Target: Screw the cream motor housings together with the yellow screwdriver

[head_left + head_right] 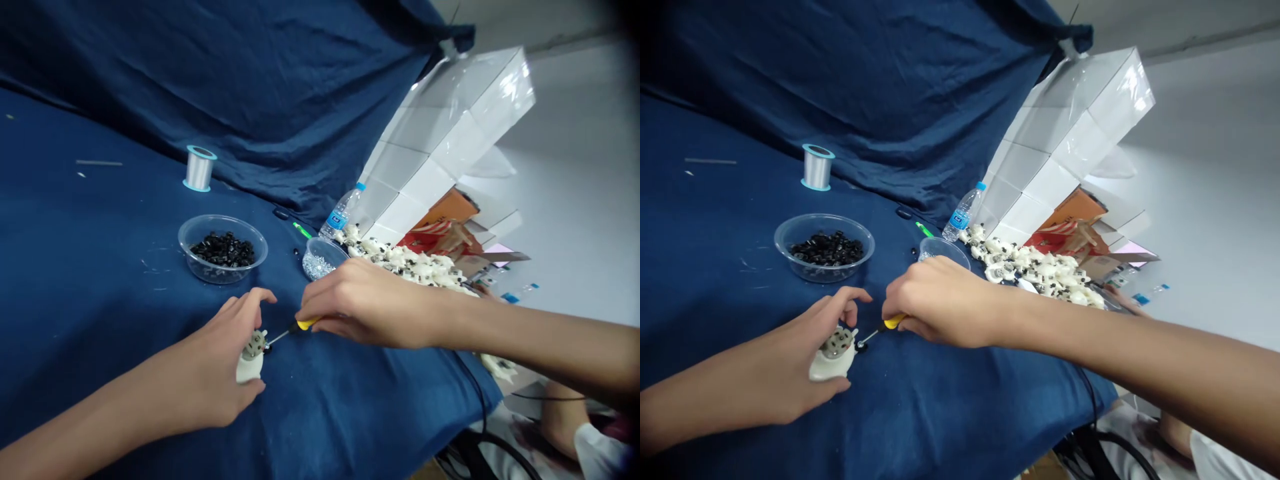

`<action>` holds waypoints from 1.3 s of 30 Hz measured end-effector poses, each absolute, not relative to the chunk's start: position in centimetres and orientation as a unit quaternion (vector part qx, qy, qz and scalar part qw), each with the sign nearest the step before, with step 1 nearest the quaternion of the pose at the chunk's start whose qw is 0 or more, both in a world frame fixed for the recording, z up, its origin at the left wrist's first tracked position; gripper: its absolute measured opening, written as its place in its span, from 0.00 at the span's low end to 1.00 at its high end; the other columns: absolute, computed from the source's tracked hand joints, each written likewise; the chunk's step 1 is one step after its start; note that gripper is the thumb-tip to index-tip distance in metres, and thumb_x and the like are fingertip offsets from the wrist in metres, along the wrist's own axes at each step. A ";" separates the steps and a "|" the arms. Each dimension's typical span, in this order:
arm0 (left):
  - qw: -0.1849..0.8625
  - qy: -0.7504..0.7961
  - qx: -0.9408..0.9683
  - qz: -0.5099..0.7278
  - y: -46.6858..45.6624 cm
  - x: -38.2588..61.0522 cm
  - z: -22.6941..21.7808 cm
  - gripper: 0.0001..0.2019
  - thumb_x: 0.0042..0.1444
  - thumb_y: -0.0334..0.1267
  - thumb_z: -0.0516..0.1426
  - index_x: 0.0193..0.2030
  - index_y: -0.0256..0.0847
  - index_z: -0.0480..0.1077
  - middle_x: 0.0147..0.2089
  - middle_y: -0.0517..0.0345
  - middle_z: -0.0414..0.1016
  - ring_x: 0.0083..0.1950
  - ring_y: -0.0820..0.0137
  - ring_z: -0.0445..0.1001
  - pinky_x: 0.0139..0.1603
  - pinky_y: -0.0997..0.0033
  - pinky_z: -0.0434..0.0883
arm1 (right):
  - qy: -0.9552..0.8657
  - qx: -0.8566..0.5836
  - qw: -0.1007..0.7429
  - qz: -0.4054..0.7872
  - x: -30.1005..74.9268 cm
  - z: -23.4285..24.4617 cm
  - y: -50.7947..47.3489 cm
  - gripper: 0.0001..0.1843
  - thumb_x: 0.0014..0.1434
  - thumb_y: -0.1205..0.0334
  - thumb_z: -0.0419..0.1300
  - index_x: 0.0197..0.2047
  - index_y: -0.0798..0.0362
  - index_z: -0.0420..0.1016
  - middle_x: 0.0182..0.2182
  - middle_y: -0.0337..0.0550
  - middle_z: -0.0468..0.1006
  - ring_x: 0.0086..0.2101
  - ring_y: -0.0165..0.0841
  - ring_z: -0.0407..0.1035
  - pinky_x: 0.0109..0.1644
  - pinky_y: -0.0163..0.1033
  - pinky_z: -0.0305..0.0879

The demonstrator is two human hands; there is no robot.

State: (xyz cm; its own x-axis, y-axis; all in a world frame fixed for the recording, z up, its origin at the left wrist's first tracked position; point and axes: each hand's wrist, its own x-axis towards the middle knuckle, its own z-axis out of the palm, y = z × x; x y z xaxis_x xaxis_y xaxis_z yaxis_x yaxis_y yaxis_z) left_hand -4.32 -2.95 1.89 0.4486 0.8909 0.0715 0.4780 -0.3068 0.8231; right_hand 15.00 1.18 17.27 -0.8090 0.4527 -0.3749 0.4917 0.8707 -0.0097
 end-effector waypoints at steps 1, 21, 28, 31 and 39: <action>0.391 0.445 0.762 0.262 -2.8 -4.5 1.9 0.32 0.46 0.36 0.60 0.59 0.51 0.57 0.49 0.57 0.66 0.45 0.61 0.71 0.43 0.63 0.70 | 0.957 0.221 0.181 -0.043 15.3 17.2 1.3 0.12 0.63 0.73 0.61 0.48 0.56 0.82 0.43 0.45 0.83 0.40 0.34 0.76 0.37 0.36 0.62; 0.389 0.388 0.769 0.326 -2.1 -4.2 0.1 0.30 0.44 0.28 0.64 0.53 0.53 0.62 0.45 0.65 0.63 0.46 0.66 0.69 0.48 0.66 0.65 | 0.935 0.293 0.137 -0.146 14.5 15.8 3.1 0.05 0.57 0.72 0.62 0.32 0.57 0.79 0.19 0.33 0.72 0.19 0.23 0.60 0.26 0.31 0.53; 0.381 0.385 0.777 0.320 -2.0 -4.0 0.2 0.29 0.44 0.27 0.64 0.53 0.52 0.62 0.43 0.65 0.63 0.38 0.69 0.67 0.39 0.67 0.64 | 0.819 0.514 0.167 -0.192 13.1 15.5 2.7 0.06 0.58 0.64 0.64 0.29 0.53 0.79 0.27 0.40 0.81 0.28 0.30 0.73 0.28 0.32 0.62; 0.379 0.386 0.779 0.318 -1.9 -4.2 0.1 0.30 0.44 0.27 0.65 0.53 0.51 0.62 0.44 0.64 0.64 0.38 0.69 0.67 0.40 0.66 0.65 | 0.787 0.544 0.198 -0.214 12.8 15.7 2.9 0.06 0.59 0.64 0.64 0.30 0.54 0.79 0.26 0.41 0.80 0.26 0.31 0.72 0.27 0.34 0.62; 0.423 0.404 0.747 0.315 -2.3 -4.6 0.7 0.32 0.43 0.30 0.66 0.55 0.55 0.62 0.45 0.65 0.65 0.45 0.66 0.70 0.47 0.65 0.66 | 0.926 0.307 0.179 -0.126 15.1 16.6 1.7 0.10 0.56 0.75 0.65 0.42 0.55 0.77 0.38 0.41 0.77 0.37 0.31 0.71 0.40 0.35 0.62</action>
State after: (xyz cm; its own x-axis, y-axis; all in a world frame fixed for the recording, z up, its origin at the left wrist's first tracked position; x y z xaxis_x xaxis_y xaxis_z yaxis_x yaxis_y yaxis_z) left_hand -4.60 -2.30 0.72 0.4749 0.8706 0.1284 0.3371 -0.3147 0.8873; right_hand 15.05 1.69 16.63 -0.7479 0.5228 -0.4091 0.6132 0.7802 -0.1239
